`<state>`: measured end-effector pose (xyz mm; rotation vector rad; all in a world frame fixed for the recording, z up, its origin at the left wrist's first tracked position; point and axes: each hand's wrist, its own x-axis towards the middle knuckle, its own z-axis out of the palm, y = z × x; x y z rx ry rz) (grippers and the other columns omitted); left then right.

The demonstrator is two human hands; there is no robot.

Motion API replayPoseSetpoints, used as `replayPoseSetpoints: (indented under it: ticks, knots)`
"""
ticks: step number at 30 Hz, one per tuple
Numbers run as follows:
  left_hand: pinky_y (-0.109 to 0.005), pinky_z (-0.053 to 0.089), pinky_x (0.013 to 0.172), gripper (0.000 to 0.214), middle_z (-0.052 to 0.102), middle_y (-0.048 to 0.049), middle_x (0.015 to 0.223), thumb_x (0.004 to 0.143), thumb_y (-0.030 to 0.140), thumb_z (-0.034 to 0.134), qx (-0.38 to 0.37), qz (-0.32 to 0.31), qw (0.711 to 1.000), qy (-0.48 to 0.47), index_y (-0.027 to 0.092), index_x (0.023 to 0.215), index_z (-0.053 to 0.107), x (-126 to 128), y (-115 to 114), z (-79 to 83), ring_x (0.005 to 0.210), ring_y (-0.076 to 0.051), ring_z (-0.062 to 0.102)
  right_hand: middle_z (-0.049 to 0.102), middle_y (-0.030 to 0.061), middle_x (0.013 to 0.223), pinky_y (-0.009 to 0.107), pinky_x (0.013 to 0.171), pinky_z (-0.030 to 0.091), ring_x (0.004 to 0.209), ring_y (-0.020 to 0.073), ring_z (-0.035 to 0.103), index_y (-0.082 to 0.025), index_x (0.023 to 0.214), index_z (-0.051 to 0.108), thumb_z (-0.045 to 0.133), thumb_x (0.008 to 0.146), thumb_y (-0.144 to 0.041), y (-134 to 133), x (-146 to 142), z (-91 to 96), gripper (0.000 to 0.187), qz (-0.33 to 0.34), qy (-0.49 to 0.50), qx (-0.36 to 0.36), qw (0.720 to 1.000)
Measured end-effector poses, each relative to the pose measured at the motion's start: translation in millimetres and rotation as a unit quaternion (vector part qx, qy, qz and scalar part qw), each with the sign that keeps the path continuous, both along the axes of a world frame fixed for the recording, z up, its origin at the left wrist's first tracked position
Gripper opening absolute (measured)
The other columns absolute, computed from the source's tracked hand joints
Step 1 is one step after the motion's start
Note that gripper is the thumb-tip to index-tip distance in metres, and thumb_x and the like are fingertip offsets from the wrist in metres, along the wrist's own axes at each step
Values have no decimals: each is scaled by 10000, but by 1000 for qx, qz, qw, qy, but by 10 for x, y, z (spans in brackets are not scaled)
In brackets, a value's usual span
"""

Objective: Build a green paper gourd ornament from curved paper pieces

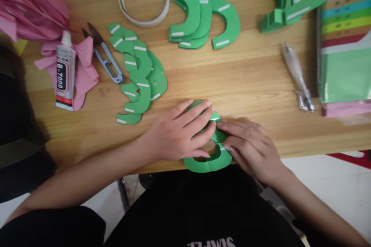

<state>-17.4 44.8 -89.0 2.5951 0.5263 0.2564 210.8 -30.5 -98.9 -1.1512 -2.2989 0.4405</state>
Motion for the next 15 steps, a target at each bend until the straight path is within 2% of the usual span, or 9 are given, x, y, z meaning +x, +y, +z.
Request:
replayPoseSetpoints:
  ticks: [4, 7, 10, 15]
  knots:
    - [-459, 398, 1114, 443, 544, -88, 1405, 972, 526, 408, 17, -2, 1000, -5, 186, 1184, 597, -39, 5, -29, 1369, -282, 409, 720, 128, 1103, 389, 859, 552, 1052, 219, 673, -174, 980, 569, 545, 905, -113, -2, 3, 1, 100, -1, -1, -2, 1000]
    - [-436, 389, 1122, 479, 534, -119, 1409, 981, 518, 384, 46, 0, 998, -33, 150, 1225, 567, -76, 12, -71, 1378, -264, 407, 722, 122, 1098, 388, 866, 548, 1050, 214, 672, -182, 977, 569, 552, 900, -109, -3, 2, 1, 107, -3, -1, -4, 1000]
    - [-441, 393, 1113, 510, 552, -139, 1387, 978, 523, 382, 64, -3, 997, -32, 122, 1247, 547, -84, 26, -82, 1369, -262, 427, 720, 122, 1095, 389, 870, 543, 1046, 214, 670, -181, 971, 568, 562, 895, -113, -4, -3, 0, 102, -4, 0, -3, 1000]
    - [-468, 388, 1109, 502, 602, -139, 1326, 965, 544, 395, 59, 3, 998, -24, 137, 1173, 601, -53, 35, -47, 1317, -274, 495, 713, 110, 1094, 380, 866, 536, 1023, 206, 666, -183, 945, 574, 550, 902, -131, 3, -16, 2, 71, -10, 13, -6, 1000]
